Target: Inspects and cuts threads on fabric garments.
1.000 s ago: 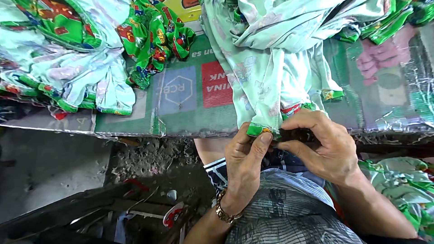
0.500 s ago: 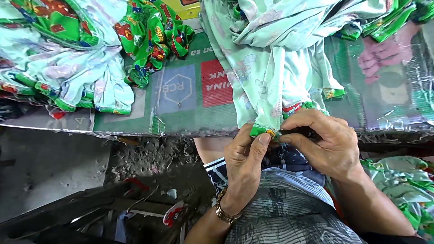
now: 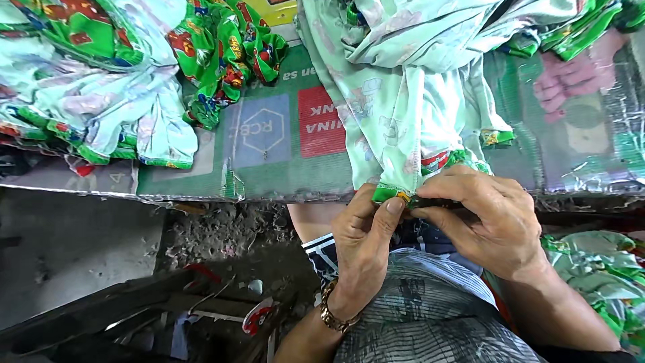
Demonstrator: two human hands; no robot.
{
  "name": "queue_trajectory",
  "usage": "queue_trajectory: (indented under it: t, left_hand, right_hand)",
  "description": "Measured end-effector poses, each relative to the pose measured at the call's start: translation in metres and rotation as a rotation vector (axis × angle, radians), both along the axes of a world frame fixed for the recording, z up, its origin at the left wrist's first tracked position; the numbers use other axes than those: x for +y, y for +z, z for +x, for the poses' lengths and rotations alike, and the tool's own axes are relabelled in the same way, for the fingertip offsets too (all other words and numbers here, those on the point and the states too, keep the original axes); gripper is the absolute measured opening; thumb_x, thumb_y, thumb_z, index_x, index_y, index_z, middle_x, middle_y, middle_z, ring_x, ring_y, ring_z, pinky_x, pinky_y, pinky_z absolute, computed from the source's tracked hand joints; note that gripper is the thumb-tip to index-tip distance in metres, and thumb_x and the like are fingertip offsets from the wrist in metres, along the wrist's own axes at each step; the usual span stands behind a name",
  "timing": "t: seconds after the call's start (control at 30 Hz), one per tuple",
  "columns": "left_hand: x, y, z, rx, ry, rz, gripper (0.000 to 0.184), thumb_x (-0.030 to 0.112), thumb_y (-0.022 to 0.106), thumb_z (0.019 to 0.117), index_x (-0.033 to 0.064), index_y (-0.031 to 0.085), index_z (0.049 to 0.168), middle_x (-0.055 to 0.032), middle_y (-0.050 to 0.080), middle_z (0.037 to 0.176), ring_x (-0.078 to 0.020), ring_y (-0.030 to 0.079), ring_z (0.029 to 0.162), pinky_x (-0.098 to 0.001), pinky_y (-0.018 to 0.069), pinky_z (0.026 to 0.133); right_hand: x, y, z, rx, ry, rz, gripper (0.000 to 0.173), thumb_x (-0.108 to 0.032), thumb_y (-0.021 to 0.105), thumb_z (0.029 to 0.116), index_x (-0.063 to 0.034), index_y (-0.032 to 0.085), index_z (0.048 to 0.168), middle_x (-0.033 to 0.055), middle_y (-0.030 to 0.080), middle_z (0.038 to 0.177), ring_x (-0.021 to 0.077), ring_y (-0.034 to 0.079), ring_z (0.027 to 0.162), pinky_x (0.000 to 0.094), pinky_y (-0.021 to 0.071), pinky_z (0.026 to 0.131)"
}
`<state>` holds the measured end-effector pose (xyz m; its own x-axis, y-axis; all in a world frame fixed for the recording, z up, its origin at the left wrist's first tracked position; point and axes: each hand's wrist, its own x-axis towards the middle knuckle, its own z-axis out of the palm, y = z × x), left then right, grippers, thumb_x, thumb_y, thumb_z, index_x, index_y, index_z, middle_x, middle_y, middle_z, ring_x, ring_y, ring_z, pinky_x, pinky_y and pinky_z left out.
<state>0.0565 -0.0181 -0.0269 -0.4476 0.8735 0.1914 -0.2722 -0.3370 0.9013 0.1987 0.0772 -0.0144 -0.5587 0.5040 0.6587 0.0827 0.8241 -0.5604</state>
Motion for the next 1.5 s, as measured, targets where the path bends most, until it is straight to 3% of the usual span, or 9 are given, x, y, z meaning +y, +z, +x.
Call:
queue_trajectory:
  t: [0.37, 0.53, 0.73, 0.93, 1.03, 1.17, 1.23, 1.4, 1.5]
  left_hand:
    - [-0.002, -0.002, -0.001, 0.217, 0.042, 0.004, 0.015, 0.014, 0.058, 0.1042, 0.0074, 0.071, 0.106, 0.0025, 0.068, 0.098, -0.0057, 0.069, 0.087, -0.0263, 0.0612, 0.08]
    - [-0.002, -0.003, 0.0, 0.182, 0.054, 0.007, 0.016, 0.014, 0.059, 0.1039, 0.0083, 0.073, 0.106, 0.0036, 0.07, 0.1, -0.0041, 0.069, 0.091, -0.0241, 0.06, 0.083]
    - [-0.002, -0.005, 0.0, 0.059, 0.032, -0.042, 0.017, 0.016, 0.058, 0.1045, 0.0097, 0.073, 0.101, 0.0013, 0.073, 0.091, -0.0061, 0.071, 0.082, -0.0255, 0.0613, 0.078]
    - [-0.006, -0.005, -0.005, -0.024, 0.004, -0.011, 0.017, 0.016, 0.057, 0.1051, 0.0092, 0.072, 0.109, -0.0016, 0.073, 0.098, -0.0102, 0.073, 0.088, -0.0294, 0.0627, 0.082]
    - [-0.007, -0.006, -0.005, -0.038, 0.011, 0.016, 0.016, 0.016, 0.061, 0.1027, 0.0111, 0.074, 0.112, -0.0013, 0.074, 0.102, -0.0097, 0.072, 0.09, -0.0298, 0.0626, 0.081]
    - [-0.007, -0.008, -0.01, -0.029, 0.01, 0.045, 0.015, 0.016, 0.065, 0.1004, 0.0111, 0.075, 0.11, -0.0027, 0.073, 0.102, -0.0108, 0.072, 0.087, -0.0304, 0.063, 0.078]
    - [-0.007, -0.01, -0.013, -0.015, 0.019, 0.06, 0.015, 0.016, 0.065, 0.1003, 0.0133, 0.075, 0.112, -0.0009, 0.072, 0.104, -0.0095, 0.071, 0.09, -0.0299, 0.0622, 0.08]
    - [-0.007, -0.01, -0.014, -0.035, 0.02, 0.048, 0.018, 0.015, 0.063, 0.1013, 0.0159, 0.073, 0.116, 0.0024, 0.074, 0.105, -0.0064, 0.071, 0.092, -0.027, 0.0613, 0.083]
    - [-0.006, -0.009, -0.013, -0.034, 0.003, 0.059, 0.02, 0.013, 0.06, 0.1026, 0.0141, 0.071, 0.119, 0.002, 0.074, 0.106, -0.0062, 0.071, 0.095, -0.0265, 0.0602, 0.086]
  right_hand:
    - [0.003, -0.003, 0.002, 0.018, 0.046, -0.066, 0.01, -0.014, 0.07, 0.0972, -0.0045, 0.07, 0.097, 0.0026, 0.071, 0.088, 0.0046, 0.065, 0.08, 0.0189, 0.0508, 0.069]
    - [0.005, -0.007, 0.001, 0.092, 0.205, -0.297, 0.029, -0.022, 0.074, 0.0937, -0.0088, 0.057, 0.113, -0.0053, 0.061, 0.095, -0.0058, 0.057, 0.079, 0.0079, 0.05, 0.067]
    - [-0.005, -0.008, -0.01, 0.175, 0.093, 0.006, 0.007, -0.008, 0.066, 0.0979, -0.0037, 0.066, 0.093, 0.0035, 0.064, 0.083, 0.0044, 0.063, 0.078, 0.0156, 0.0521, 0.07]
    - [-0.008, -0.005, 0.006, 0.25, 0.254, -0.278, 0.021, -0.024, 0.052, 0.1079, -0.0103, 0.057, 0.093, -0.0031, 0.056, 0.079, -0.0012, 0.054, 0.071, 0.014, 0.0459, 0.063]
    - [0.017, -0.004, 0.006, 0.255, 0.028, -0.211, 0.022, -0.03, 0.045, 0.1108, -0.0158, 0.059, 0.103, -0.0091, 0.059, 0.086, -0.0036, 0.057, 0.074, 0.0145, 0.0477, 0.063]
    - [0.037, -0.002, 0.002, -0.179, -0.218, -0.1, 0.015, -0.012, 0.051, 0.1061, -0.0018, 0.061, 0.108, 0.006, 0.063, 0.094, 0.0082, 0.062, 0.081, 0.024, 0.0526, 0.071]
    - [0.033, -0.003, -0.001, -0.195, -0.231, -0.056, 0.016, -0.01, 0.052, 0.1051, 0.0011, 0.063, 0.107, 0.0099, 0.065, 0.095, 0.0116, 0.063, 0.084, 0.0259, 0.0529, 0.075]
    - [0.011, 0.005, 0.003, -0.032, -0.059, -0.188, 0.047, -0.049, 0.034, 0.1106, -0.0089, 0.054, 0.127, -0.007, 0.052, 0.088, -0.0072, 0.047, 0.072, 0.0103, 0.0395, 0.062]
    - [-0.002, 0.003, -0.002, -0.01, 0.052, -0.201, 0.04, -0.035, 0.048, 0.109, -0.0043, 0.058, 0.133, -0.0011, 0.057, 0.094, -0.0028, 0.05, 0.075, 0.0117, 0.0421, 0.065]
